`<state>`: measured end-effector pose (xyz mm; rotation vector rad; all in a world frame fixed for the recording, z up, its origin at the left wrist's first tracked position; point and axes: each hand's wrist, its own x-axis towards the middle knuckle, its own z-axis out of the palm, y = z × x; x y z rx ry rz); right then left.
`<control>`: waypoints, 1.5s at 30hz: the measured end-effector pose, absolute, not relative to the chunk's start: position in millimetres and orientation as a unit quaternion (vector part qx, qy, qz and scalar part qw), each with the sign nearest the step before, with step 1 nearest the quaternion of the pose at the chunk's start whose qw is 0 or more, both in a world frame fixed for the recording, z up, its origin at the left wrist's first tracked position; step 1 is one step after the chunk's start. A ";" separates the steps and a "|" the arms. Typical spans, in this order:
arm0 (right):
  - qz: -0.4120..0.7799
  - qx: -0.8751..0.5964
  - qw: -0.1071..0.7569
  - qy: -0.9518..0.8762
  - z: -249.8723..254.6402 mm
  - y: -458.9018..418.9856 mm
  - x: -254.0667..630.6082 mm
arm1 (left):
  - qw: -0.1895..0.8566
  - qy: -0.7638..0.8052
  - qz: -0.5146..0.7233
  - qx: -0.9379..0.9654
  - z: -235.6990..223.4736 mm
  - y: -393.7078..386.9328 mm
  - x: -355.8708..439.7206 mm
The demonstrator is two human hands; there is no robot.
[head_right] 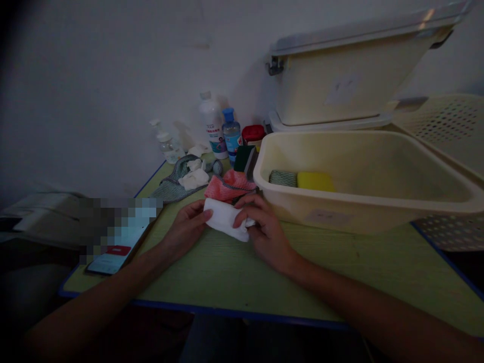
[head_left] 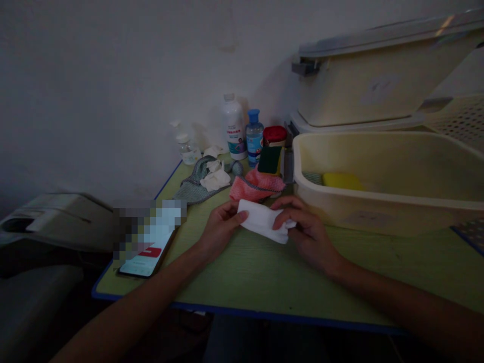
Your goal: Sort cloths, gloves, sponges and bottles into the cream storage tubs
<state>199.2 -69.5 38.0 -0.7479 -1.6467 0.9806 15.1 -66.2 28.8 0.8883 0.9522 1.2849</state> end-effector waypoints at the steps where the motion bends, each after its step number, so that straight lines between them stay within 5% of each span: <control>1: 0.426 -0.313 0.519 -0.671 37.9 -70.1 198.9 | 0.599 0.409 0.566 0.392 27.0 -65.9 13.8; 8: 0.648 -0.300 0.505 -0.484 37.9 -71.4 193.4 | 0.553 0.394 0.587 0.441 25.1 -66.2 8.4; 18: 0.594 -0.384 0.393 -0.587 39.7 -68.8 191.0 | 0.581 0.369 0.570 0.449 26.0 -69.3 10.4; 45: 0.607 -0.373 0.373 -0.595 38.0 -64.3 189.4 | 0.705 0.323 0.516 0.365 30.4 -65.3 9.5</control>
